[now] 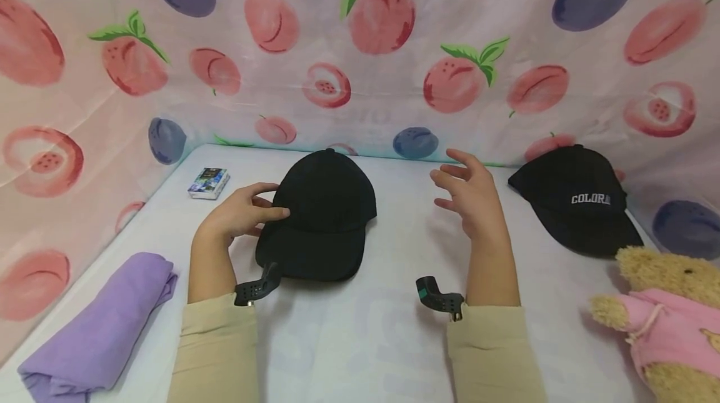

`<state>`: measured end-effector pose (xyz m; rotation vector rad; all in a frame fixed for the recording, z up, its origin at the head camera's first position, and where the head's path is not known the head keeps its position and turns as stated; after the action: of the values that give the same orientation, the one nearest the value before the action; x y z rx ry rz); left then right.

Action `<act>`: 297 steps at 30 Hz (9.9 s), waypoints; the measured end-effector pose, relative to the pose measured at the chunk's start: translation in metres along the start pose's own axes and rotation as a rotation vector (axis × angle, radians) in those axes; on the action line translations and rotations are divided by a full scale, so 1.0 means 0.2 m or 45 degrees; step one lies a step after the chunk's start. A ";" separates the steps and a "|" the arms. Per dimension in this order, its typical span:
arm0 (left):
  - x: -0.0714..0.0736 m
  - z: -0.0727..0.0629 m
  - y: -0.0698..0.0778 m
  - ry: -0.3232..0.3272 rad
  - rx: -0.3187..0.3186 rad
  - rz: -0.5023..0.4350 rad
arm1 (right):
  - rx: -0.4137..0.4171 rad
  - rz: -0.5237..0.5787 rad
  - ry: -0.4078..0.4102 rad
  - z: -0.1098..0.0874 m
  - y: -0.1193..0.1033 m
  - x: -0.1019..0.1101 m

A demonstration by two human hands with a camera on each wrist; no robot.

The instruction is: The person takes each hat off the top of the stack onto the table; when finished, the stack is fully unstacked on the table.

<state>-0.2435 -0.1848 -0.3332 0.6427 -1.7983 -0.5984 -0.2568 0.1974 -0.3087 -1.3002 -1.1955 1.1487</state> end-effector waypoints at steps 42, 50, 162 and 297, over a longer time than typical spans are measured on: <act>-0.01 -0.02 0.01 0.006 -0.002 0.029 | -0.273 -0.168 -0.490 -0.02 0.20 -0.41; -0.01 -0.02 0.01 0.008 0.008 0.025 | -0.215 -0.133 -0.487 -0.03 0.22 -0.45; -0.18 -0.13 0.57 0.415 -0.289 0.074 | 0.098 -0.185 -0.168 -0.09 -0.10 -0.03; -0.77 0.24 0.81 0.244 -0.334 0.188 | 0.122 -0.512 -0.023 -0.03 0.08 0.45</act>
<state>-0.2689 0.0425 -0.3428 0.3715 -1.5405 -0.6363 -0.2444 0.2871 -0.3258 -0.9240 -1.3251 0.9118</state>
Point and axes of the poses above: each hand's wrist, its own z-axis towards the middle knuckle, its own x-axis out of the back of the hand, y = z × x, the point moved 1 cm from there along z, towards the middle knuckle, and after that the axes turned 13 degrees about z, right-handed, at the moved point
